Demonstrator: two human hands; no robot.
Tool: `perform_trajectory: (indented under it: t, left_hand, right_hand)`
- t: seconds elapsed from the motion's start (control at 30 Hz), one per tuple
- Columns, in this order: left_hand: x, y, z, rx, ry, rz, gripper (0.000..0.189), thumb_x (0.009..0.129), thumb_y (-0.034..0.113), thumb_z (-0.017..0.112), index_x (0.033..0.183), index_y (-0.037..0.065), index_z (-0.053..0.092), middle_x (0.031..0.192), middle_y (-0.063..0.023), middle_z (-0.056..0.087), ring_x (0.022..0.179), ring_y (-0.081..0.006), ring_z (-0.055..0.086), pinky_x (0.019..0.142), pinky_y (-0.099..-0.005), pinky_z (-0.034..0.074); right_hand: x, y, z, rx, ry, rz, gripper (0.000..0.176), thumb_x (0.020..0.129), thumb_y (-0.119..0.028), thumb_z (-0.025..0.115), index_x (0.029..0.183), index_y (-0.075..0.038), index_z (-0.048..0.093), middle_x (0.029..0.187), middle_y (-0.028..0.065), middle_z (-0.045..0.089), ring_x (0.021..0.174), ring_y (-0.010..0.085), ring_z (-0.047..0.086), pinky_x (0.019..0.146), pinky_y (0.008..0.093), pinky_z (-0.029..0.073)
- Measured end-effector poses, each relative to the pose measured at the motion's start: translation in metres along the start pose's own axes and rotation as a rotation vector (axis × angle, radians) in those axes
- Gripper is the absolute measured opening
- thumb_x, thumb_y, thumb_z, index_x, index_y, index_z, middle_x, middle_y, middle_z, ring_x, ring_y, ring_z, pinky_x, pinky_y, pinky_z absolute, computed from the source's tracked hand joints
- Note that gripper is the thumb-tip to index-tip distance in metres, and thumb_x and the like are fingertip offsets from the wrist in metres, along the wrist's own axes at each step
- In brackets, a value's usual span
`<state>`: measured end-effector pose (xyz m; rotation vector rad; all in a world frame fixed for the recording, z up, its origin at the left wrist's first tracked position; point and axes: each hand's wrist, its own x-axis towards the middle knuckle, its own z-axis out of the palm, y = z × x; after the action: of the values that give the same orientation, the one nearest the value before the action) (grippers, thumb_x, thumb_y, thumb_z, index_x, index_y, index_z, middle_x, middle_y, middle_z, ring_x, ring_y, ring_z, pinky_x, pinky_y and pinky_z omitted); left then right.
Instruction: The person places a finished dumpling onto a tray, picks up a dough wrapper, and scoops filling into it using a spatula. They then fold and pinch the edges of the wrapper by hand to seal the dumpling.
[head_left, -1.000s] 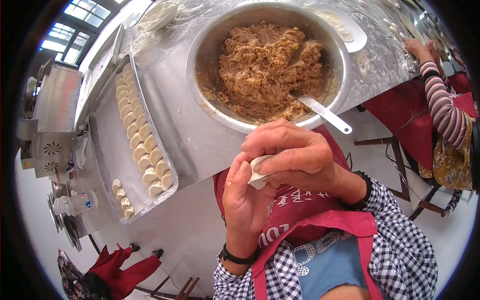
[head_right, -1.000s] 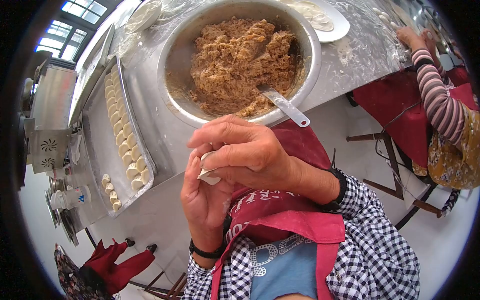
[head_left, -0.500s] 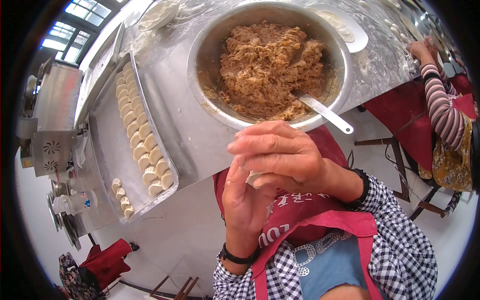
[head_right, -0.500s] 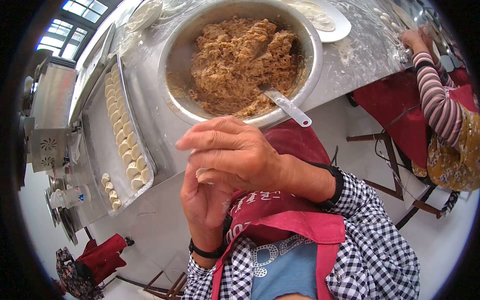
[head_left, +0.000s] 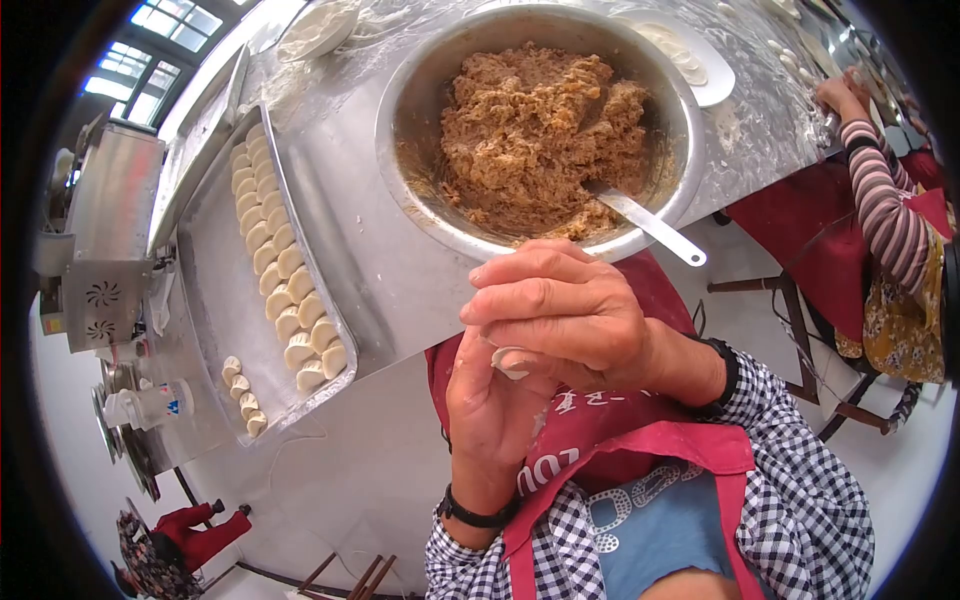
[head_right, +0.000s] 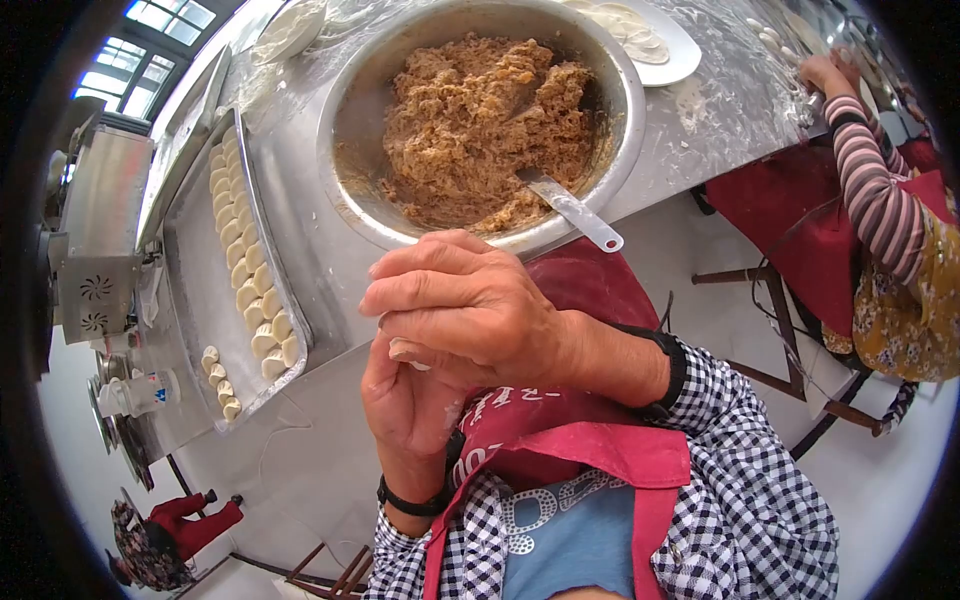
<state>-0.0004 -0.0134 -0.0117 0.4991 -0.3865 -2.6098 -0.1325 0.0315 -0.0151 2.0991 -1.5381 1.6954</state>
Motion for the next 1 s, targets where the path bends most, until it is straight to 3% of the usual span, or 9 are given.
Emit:
perform_trajectory:
  t: [0.1, 0.2, 0.27, 0.47, 0.53, 0.67, 0.77, 0.83, 1.0]
  left_hand:
    - [0.000, 0.001, -0.005, 0.009, 0.038, 0.003, 0.043, 0.094, 0.028, 0.040, 0.129, 0.001, 0.035, 0.123, -0.0120, 0.046, 0.112, -0.0221, 0.049, 0.091, -0.0345, 0.044]
    - [0.001, 0.001, -0.008, -0.042, 0.021, 0.005, 0.037, 0.094, 0.025, 0.041, 0.122, 0.001, 0.041, 0.118, -0.0121, 0.050, 0.108, -0.0226, 0.051, 0.090, -0.0364, 0.044]
    - [0.000, 0.002, -0.009, -0.080, -0.012, 0.010, 0.034, 0.094, 0.024, 0.042, 0.119, 0.001, 0.044, 0.116, -0.0121, 0.051, 0.106, -0.0225, 0.052, 0.089, -0.0373, 0.044]
    - [0.001, 0.001, -0.011, -0.070, -0.061, 0.038, 0.032, 0.093, 0.022, 0.043, 0.116, 0.001, 0.046, 0.117, -0.0125, 0.050, 0.104, -0.0212, 0.052, 0.088, -0.0367, 0.045]
    - [0.002, 0.000, -0.015, -0.102, -0.165, 0.054, 0.030, 0.096, 0.021, 0.036, 0.117, 0.001, 0.044, 0.120, -0.0140, 0.048, 0.112, -0.0247, 0.049, 0.096, -0.0397, 0.041]
    - [0.000, 0.000, -0.008, -0.019, -0.029, 0.055, 0.032, 0.093, 0.022, 0.042, 0.115, -0.001, 0.046, 0.116, -0.0123, 0.050, 0.104, -0.0206, 0.052, 0.088, -0.0357, 0.045]
    - [0.001, 0.000, -0.012, -0.088, -0.134, 0.040, 0.030, 0.096, 0.020, 0.036, 0.117, 0.001, 0.044, 0.121, -0.0138, 0.047, 0.113, -0.0249, 0.048, 0.097, -0.0395, 0.040]
    - [0.000, 0.000, -0.004, -0.045, -0.050, 0.075, 0.031, 0.093, 0.022, 0.042, 0.114, -0.001, 0.046, 0.114, -0.0126, 0.051, 0.104, -0.0214, 0.052, 0.087, -0.0353, 0.045]
    - [0.000, 0.001, -0.007, -0.039, -0.056, 0.076, 0.031, 0.093, 0.022, 0.042, 0.114, -0.001, 0.046, 0.113, -0.0127, 0.053, 0.104, -0.0215, 0.052, 0.087, -0.0350, 0.045]
  right_hand:
    - [0.000, -0.001, -0.002, 0.045, -0.011, 0.061, 0.020, 0.066, -0.015, 0.070, 0.081, -0.004, 0.063, 0.104, 0.0084, 0.062, 0.096, 0.0268, 0.059, 0.080, 0.0387, 0.046]
    - [-0.003, -0.003, -0.002, 0.143, 0.026, 0.107, 0.027, 0.072, -0.017, 0.071, 0.092, -0.001, 0.063, 0.106, 0.0181, 0.060, 0.096, 0.0293, 0.060, 0.077, 0.0381, 0.049]
    - [-0.005, -0.005, -0.002, 0.205, 0.116, 0.197, 0.030, 0.066, -0.008, 0.075, 0.092, -0.001, 0.062, 0.109, 0.0207, 0.058, 0.097, 0.0282, 0.060, 0.075, 0.0349, 0.051]
    - [-0.004, -0.008, -0.006, 0.199, 0.123, 0.148, 0.025, 0.064, -0.002, 0.075, 0.082, -0.002, 0.059, 0.109, 0.0208, 0.058, 0.090, 0.0245, 0.060, 0.070, 0.0313, 0.051]
    - [-0.007, -0.005, -0.006, 0.202, 0.115, 0.130, 0.024, 0.064, -0.002, 0.075, 0.082, -0.001, 0.059, 0.109, 0.0210, 0.057, 0.087, 0.0229, 0.059, 0.069, 0.0304, 0.051]
    - [-0.011, -0.001, -0.005, 0.189, 0.100, 0.075, 0.022, 0.065, -0.002, 0.073, 0.081, 0.000, 0.058, 0.110, 0.0217, 0.057, 0.081, 0.0199, 0.057, 0.067, 0.0285, 0.049]
    - [-0.010, -0.001, -0.005, 0.191, 0.090, 0.077, 0.023, 0.065, -0.004, 0.074, 0.081, 0.000, 0.058, 0.110, 0.0220, 0.056, 0.083, 0.0206, 0.058, 0.068, 0.0293, 0.050]
    - [-0.007, -0.007, -0.004, 0.199, 0.120, 0.122, 0.023, 0.064, -0.003, 0.074, 0.081, 0.000, 0.058, 0.110, 0.0218, 0.056, 0.083, 0.0208, 0.058, 0.069, 0.0296, 0.050]
    - [-0.009, -0.008, -0.001, 0.216, 0.196, 0.195, 0.024, 0.064, -0.003, 0.075, 0.081, -0.001, 0.057, 0.109, 0.0212, 0.056, 0.085, 0.0211, 0.058, 0.071, 0.0303, 0.051]
